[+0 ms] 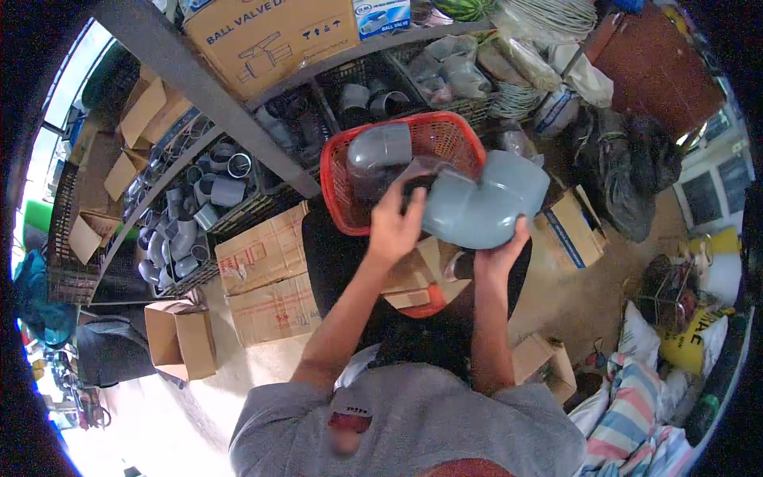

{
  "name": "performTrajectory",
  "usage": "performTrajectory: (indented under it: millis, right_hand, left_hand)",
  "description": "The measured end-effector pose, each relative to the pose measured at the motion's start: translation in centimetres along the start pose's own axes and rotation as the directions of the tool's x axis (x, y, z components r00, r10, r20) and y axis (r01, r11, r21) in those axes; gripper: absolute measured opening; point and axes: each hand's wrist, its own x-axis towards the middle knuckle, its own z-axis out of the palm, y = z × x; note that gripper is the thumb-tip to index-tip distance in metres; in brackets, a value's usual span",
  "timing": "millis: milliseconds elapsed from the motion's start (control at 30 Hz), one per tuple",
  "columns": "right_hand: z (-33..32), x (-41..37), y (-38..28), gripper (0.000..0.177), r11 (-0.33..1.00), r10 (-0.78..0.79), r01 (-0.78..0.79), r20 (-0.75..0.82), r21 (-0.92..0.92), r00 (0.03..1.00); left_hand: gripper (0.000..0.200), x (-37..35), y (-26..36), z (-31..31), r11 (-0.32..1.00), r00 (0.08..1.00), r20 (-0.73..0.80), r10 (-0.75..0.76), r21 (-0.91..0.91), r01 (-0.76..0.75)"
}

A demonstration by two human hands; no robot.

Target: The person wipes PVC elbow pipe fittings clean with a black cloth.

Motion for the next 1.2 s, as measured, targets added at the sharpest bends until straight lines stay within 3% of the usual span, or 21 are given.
performTrajectory:
  millis: [67, 133, 200, 233, 267, 300, 333, 367, 400, 533, 700, 800, 833, 900, 933, 967, 1000, 1033, 1067, 1100, 1200]
  right_hand:
    - [0.8, -0.4, -2.8, 0.069, 0.998, 0.046, -0.045, -0.011, 0.046, 0.999]
    - [0.8, 0.1, -4.4, 0.067, 0.919, 0.139, -0.163, 0.093, 0.359, 0.986]
    - [-1.1, 0.5, -3.7, 0.060, 0.887, 0.080, -0.184, 0.250, 0.423, 0.965]
    - [-1.9, 0.6, -2.8, 0.061, 0.875, 0.114, -0.197, 0.207, 0.441, 0.972]
    - [-2.7, 0.7, -2.1, 0.063, 0.863, 0.149, -0.209, 0.163, 0.459, 0.975]
    - [-3.0, 0.7, -1.9, 0.063, 0.867, 0.149, -0.202, 0.150, 0.456, 0.977]
    - [-3.2, 0.6, -1.6, 0.056, 0.811, 0.158, -0.264, 0.238, 0.523, 0.958]
    - [-3.4, 0.7, -1.4, 0.050, 0.745, 0.152, -0.326, 0.327, 0.582, 0.933]
    - [-4.0, 1.0, -0.7, 0.050, 0.747, 0.143, -0.313, 0.318, 0.586, 0.937]
    - [-5.2, 0.9, 0.3, 0.053, 0.718, 0.264, -0.301, 0.155, 0.627, 0.952]
    - [-9.3, 0.1, 3.3, 0.060, 0.774, 0.153, -0.283, 0.267, 0.566, 0.951]
    - [-10.9, -0.1, 4.5, 0.064, 0.805, 0.094, -0.277, 0.348, 0.525, 0.933]
    - [-9.0, -0.6, 3.7, 0.064, 0.805, 0.094, -0.277, 0.347, 0.525, 0.933]
    - [-2.9, -2.1, 1.0, 0.070, 0.747, -0.046, -0.323, 0.530, 0.581, 0.847]
    - [-3.3, -1.5, 0.8, 0.070, 0.745, -0.047, -0.326, 0.533, 0.582, 0.845]
    - [-4.0, -0.6, 0.4, 0.080, 0.817, 0.019, -0.311, 0.517, 0.485, 0.856]
    - [-4.3, -0.1, 0.3, 0.090, 0.875, 0.084, -0.301, 0.493, 0.379, 0.866]
    - [-1.1, -2.4, -1.0, 0.094, 0.963, 0.266, -0.264, -0.040, 0.063, 0.963]
    - [-1.8, -3.1, -0.4, 0.096, 0.949, 0.298, -0.300, -0.035, -0.101, 0.954]
    - [-4.9, -2.9, 1.3, 0.100, 0.935, 0.338, -0.325, 0.078, -0.142, 0.938]
    - [-6.7, -3.6, 2.1, 0.101, 0.910, 0.392, -0.326, 0.274, -0.258, 0.878]
  left_hand:
    - [0.027, -0.7, -0.3, -2.9, 0.965, 0.967, 0.046, -0.251, 0.085, 0.247]
    - [0.037, -1.9, -2.6, -4.2, 0.930, 0.966, -0.049, -0.252, -0.289, 0.228]
    - [0.039, -3.0, -2.8, -6.0, 0.557, 0.795, 0.012, -0.607, -0.706, 0.437]
    - [0.037, -3.7, -0.6, -6.3, 0.730, 0.851, -0.079, -0.519, -0.559, 0.394]
    - [0.037, -3.8, -0.9, -6.4, 0.723, 0.847, -0.068, -0.528, -0.559, 0.406]
    - [0.038, -3.6, -0.7, -6.9, 0.610, 0.831, -0.006, -0.556, -0.683, 0.403]
    - [0.040, -3.4, -0.2, -6.9, 0.479, 0.818, 0.060, -0.572, -0.786, 0.392]
    - [0.046, -3.6, 0.6, -7.0, 0.553, 0.887, 0.089, -0.454, -0.752, 0.359]
    - [0.046, -3.4, 1.8, -7.0, 0.551, 0.886, 0.103, -0.452, -0.749, 0.368]
    - [0.046, -3.5, 4.3, -7.0, 0.500, 0.927, 0.095, -0.363, -0.820, 0.280]
    - [0.047, -4.1, 5.9, -6.5, 0.627, 0.962, 0.172, -0.211, -0.732, 0.268]
    - [0.048, -4.6, 6.1, -5.9, 0.628, 0.963, 0.182, -0.197, -0.731, 0.267]
    - [0.048, -4.8, 6.4, -5.8, 0.628, 0.963, 0.182, -0.198, -0.731, 0.267]
    - [0.038, -5.1, 7.3, -5.7, 0.697, 0.954, 0.173, -0.243, -0.653, 0.296]
    - [0.038, -5.0, 7.9, -5.6, 0.699, 0.956, 0.170, -0.241, -0.653, 0.292]
    - [0.035, -4.9, 8.6, -5.6, 0.954, 0.968, 0.251, 0.014, -0.293, 0.062]
    - [0.035, -4.9, 9.0, -5.6, 0.962, 0.887, 0.416, 0.201, 0.088, -0.260]
    - [0.038, -5.5, 8.1, -5.0, 0.952, 0.836, 0.501, 0.224, 0.071, -0.298]
    - [0.041, -6.3, 6.2, -4.4, 0.941, 0.778, 0.580, 0.243, 0.052, -0.333]
    - [0.048, -6.7, 3.5, -4.4, 0.942, 0.651, 0.747, 0.137, 0.106, -0.320]
    - [0.050, -9.3, -3.9, -4.4, 0.878, 0.691, 0.683, 0.237, 0.154, -0.453]
